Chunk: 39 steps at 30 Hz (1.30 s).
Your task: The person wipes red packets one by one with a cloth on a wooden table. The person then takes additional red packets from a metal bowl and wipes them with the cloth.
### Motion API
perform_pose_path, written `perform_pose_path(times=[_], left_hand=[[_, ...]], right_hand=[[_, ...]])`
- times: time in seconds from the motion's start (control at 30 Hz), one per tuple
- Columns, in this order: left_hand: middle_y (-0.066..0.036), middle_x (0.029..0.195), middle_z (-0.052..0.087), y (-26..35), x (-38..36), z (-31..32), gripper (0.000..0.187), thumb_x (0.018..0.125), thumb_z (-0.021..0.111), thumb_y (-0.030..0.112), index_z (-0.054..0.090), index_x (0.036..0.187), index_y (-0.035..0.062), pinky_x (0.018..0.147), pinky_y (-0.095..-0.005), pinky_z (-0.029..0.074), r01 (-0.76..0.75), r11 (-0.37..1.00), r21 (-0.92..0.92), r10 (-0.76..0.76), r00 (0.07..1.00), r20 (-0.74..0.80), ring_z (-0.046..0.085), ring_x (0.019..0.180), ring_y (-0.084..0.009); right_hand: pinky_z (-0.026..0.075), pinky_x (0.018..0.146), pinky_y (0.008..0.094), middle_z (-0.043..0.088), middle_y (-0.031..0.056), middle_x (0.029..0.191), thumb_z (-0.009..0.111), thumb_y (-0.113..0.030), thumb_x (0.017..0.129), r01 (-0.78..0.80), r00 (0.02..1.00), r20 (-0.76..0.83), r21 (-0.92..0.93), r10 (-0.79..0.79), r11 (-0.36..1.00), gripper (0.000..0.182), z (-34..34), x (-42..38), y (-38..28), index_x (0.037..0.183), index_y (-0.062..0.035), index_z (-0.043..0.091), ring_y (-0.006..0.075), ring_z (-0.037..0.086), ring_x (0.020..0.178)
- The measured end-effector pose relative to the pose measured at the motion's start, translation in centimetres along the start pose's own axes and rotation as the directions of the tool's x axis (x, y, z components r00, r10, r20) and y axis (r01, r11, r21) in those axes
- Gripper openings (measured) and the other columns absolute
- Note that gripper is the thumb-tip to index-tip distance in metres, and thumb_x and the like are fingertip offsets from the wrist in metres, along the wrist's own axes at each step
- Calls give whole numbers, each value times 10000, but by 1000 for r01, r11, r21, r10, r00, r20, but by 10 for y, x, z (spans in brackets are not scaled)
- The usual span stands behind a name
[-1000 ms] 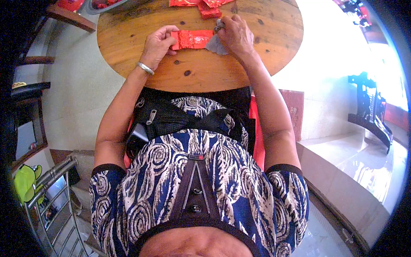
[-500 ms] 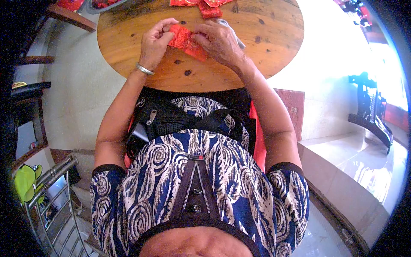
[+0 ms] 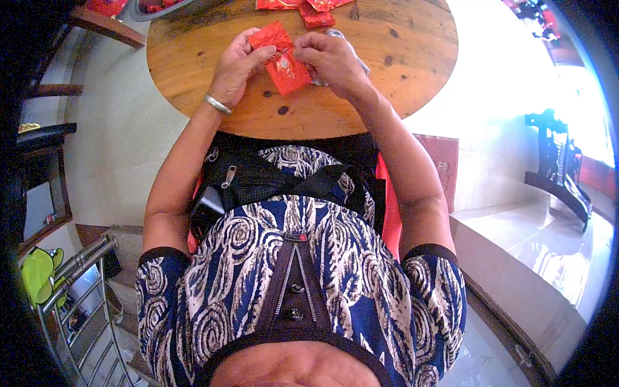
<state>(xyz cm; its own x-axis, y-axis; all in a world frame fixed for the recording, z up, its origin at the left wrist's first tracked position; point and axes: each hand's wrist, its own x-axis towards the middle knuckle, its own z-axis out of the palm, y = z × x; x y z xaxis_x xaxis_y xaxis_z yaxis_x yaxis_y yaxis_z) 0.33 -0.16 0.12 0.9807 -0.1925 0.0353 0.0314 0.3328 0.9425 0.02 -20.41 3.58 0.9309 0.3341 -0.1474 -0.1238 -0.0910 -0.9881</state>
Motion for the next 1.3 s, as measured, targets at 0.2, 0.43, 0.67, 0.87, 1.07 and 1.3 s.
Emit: perform_pose_path(times=[0.2,0.43,0.67,0.87,1.07,1.3], left_hand=[[-67,1105,646,-5,-6,3,344,874,673,103,565,1185,4,861,-282,520,96,994,53,-100,991,89,627,975,-125],[-55,1091,653,-13,-1,-7,320,867,673,92,586,1163,7,865,-270,511,85,990,112,-85,996,-4,624,964,-118],[-42,1064,646,-8,-2,-3,327,843,627,22,570,1163,-12,831,-258,501,26,970,242,-34,999,30,605,918,-98],[-47,1043,644,-18,3,-12,323,835,608,12,553,1152,-26,819,-250,491,18,965,262,-25,999,22,595,910,-95],[-68,1078,641,-14,-1,-4,365,848,637,-1,514,1191,-22,819,-248,505,12,973,231,-37,994,105,602,933,-91],[26,751,609,-9,-1,-10,348,814,721,42,547,1114,17,544,-202,432,84,809,581,-121,992,25,535,648,-29]], right_hand=[[449,555,213,607,-24,747,652,-157,872,35,998,-48,32,-34,999,151,5,2,5,965,-38,652,34,535,638],[517,649,356,651,104,797,667,-172,816,294,845,-140,-685,-516,666,187,-14,5,4,982,-88,653,232,644,690],[484,847,466,579,144,1029,716,-262,758,117,875,-52,-942,-482,314,354,-40,0,3,1064,-104,634,354,564,1039],[484,861,471,570,157,1049,709,-212,747,66,942,-56,-936,-330,346,423,-40,-1,5,1145,-121,598,369,563,1042],[484,847,464,571,174,1021,644,-103,739,149,915,-20,-911,-403,385,399,-39,3,13,1135,-128,606,379,570,999],[491,802,450,587,176,896,600,-75,733,232,895,-43,-806,-444,545,368,-32,3,3,1099,-94,635,368,594,870]])
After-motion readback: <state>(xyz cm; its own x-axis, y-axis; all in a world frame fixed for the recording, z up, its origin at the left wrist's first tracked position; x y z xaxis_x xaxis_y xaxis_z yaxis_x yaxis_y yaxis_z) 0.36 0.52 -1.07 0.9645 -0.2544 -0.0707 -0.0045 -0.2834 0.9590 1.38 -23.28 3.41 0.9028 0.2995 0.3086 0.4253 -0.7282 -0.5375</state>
